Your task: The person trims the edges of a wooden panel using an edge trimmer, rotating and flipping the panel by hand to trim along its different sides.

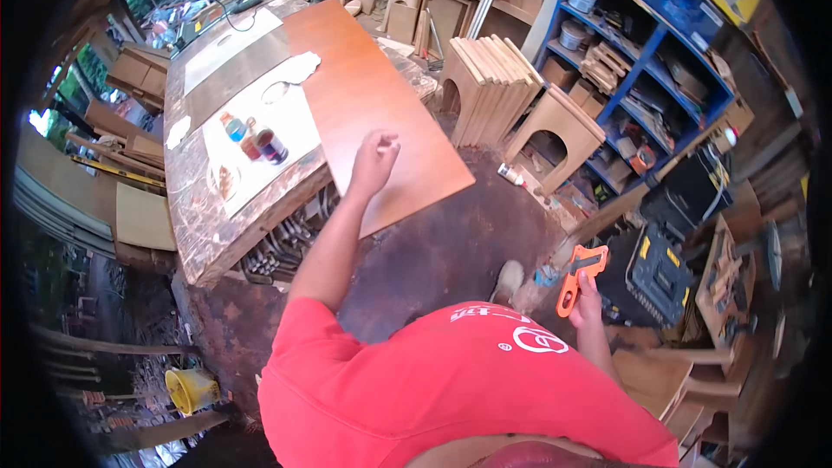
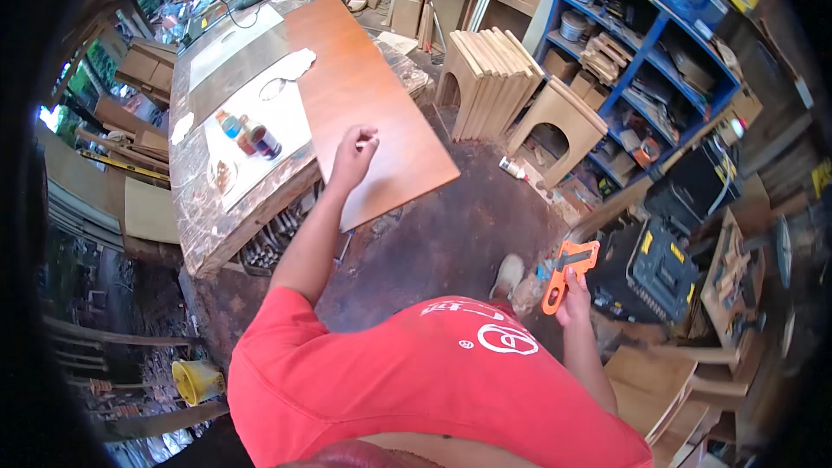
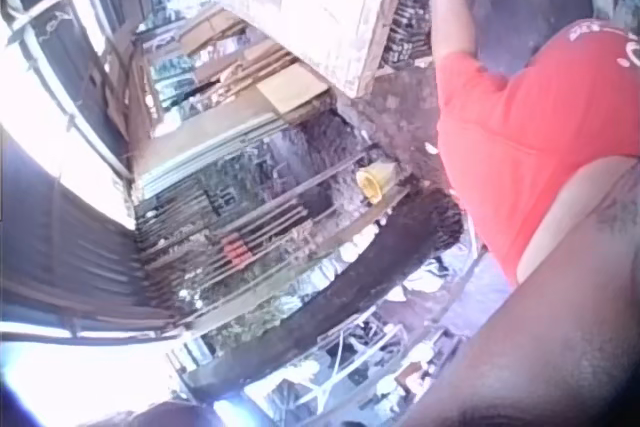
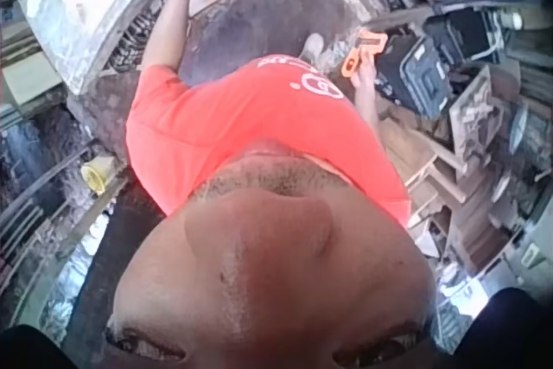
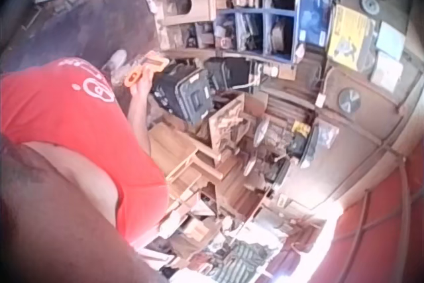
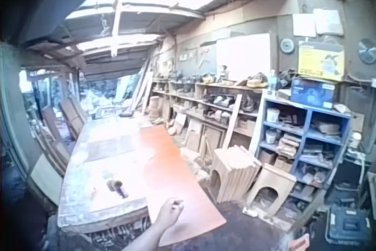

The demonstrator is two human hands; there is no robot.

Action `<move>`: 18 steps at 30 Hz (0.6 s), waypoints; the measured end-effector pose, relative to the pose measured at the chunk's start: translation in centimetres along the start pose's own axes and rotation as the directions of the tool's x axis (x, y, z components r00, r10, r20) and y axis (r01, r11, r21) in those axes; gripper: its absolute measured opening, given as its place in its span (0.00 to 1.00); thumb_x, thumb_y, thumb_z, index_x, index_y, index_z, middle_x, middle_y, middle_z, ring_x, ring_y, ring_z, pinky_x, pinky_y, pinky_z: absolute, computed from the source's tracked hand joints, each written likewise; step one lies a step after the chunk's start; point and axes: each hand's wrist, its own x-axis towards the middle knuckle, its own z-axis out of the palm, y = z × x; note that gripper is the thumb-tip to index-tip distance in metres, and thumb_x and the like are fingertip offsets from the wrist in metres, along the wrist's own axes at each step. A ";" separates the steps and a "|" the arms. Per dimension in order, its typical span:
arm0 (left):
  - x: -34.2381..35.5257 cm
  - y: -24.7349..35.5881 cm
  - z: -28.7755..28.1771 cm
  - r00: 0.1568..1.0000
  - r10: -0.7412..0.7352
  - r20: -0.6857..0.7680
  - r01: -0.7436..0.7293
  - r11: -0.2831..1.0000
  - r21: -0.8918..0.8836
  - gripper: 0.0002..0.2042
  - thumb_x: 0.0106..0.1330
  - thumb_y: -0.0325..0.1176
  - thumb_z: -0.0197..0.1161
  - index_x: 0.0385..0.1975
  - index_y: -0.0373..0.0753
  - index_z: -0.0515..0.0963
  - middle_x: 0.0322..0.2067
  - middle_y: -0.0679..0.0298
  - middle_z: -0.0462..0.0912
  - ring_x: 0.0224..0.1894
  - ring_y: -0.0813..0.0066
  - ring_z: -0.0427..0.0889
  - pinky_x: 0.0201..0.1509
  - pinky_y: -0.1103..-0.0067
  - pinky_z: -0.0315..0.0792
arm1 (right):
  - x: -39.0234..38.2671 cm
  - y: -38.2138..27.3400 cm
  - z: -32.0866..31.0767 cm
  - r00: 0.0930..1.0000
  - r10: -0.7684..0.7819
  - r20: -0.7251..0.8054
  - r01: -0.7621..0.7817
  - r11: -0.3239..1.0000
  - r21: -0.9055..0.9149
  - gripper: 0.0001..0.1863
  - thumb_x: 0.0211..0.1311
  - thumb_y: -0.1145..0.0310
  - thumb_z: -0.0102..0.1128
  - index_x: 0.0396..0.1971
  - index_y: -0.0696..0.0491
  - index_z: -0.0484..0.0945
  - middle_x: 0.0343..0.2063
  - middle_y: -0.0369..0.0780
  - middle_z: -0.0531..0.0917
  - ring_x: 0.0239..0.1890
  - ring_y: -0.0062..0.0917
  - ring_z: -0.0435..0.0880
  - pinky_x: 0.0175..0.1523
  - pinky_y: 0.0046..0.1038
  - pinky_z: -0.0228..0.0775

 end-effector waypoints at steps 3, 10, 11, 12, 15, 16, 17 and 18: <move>7.0 -3.8 3.2 0.996 0.075 -0.049 -0.064 0.979 0.193 0.12 0.62 0.29 0.62 0.45 0.38 0.76 0.46 0.56 0.77 0.50 0.64 0.76 0.48 0.72 0.75 | 10.7 -3.6 -0.5 0.997 0.059 0.044 -0.055 0.996 -0.072 0.13 0.68 0.65 0.55 0.51 0.46 0.71 0.35 0.30 0.78 0.31 0.16 0.77 0.25 0.19 0.68; 10.3 -7.2 5.6 0.961 -0.048 -0.271 0.194 0.816 0.544 0.12 0.58 0.28 0.63 0.43 0.39 0.76 0.53 0.50 0.74 0.58 0.51 0.70 0.64 0.65 0.64 | 35.1 -13.2 5.7 0.965 0.230 0.130 -0.192 0.949 -0.251 0.12 0.65 0.67 0.59 0.47 0.47 0.71 0.33 0.31 0.78 0.28 0.16 0.77 0.21 0.18 0.65; 10.1 -6.7 5.8 0.954 -0.062 -0.293 0.225 0.796 0.562 0.12 0.59 0.27 0.62 0.43 0.39 0.76 0.53 0.50 0.74 0.58 0.51 0.70 0.64 0.64 0.64 | 38.2 -15.0 7.4 0.958 0.250 0.138 -0.207 0.940 -0.271 0.12 0.65 0.67 0.59 0.47 0.47 0.71 0.33 0.31 0.78 0.28 0.16 0.77 0.21 0.18 0.65; 10.1 -6.1 6.1 0.947 -0.082 -0.311 0.254 0.785 0.565 0.12 0.59 0.27 0.62 0.43 0.39 0.76 0.53 0.50 0.74 0.58 0.51 0.70 0.64 0.64 0.64 | 41.2 -16.2 8.9 0.947 0.252 0.200 -0.186 0.936 -0.299 0.12 0.65 0.67 0.60 0.46 0.47 0.71 0.33 0.31 0.78 0.28 0.16 0.77 0.21 0.18 0.65; 11.2 -5.5 5.4 0.915 -0.114 -0.386 0.352 0.695 0.627 0.12 0.59 0.27 0.61 0.43 0.38 0.76 0.53 0.50 0.74 0.58 0.51 0.70 0.63 0.64 0.64 | 49.6 -18.0 14.8 0.904 0.282 0.322 -0.160 0.920 -0.357 0.12 0.65 0.67 0.60 0.46 0.47 0.71 0.33 0.31 0.78 0.27 0.15 0.77 0.22 0.17 0.65; 11.9 -5.7 4.9 0.894 -0.133 -0.428 0.397 0.678 0.618 0.12 0.59 0.27 0.61 0.43 0.38 0.76 0.53 0.50 0.73 0.58 0.51 0.70 0.63 0.64 0.64 | 52.1 -18.1 16.9 0.887 0.283 0.365 -0.143 0.919 -0.366 0.12 0.65 0.66 0.60 0.46 0.47 0.70 0.33 0.31 0.78 0.27 0.15 0.76 0.22 0.17 0.65; 12.9 -6.2 4.6 0.871 -0.148 -0.469 0.439 0.663 0.606 0.12 0.59 0.27 0.61 0.43 0.37 0.76 0.54 0.51 0.73 0.58 0.51 0.70 0.63 0.64 0.64 | 54.5 -17.7 19.0 0.875 0.298 0.381 -0.145 0.913 -0.382 0.12 0.65 0.66 0.60 0.46 0.47 0.70 0.33 0.31 0.78 0.27 0.15 0.76 0.22 0.17 0.65; 14.4 -6.6 4.3 0.862 -0.100 -0.496 0.438 0.640 0.632 0.11 0.60 0.26 0.61 0.43 0.38 0.76 0.53 0.52 0.74 0.58 0.51 0.70 0.62 0.64 0.65 | 56.6 -17.0 21.5 0.871 0.317 0.376 -0.174 0.914 -0.366 0.12 0.65 0.66 0.59 0.46 0.47 0.70 0.33 0.31 0.78 0.27 0.15 0.76 0.22 0.17 0.65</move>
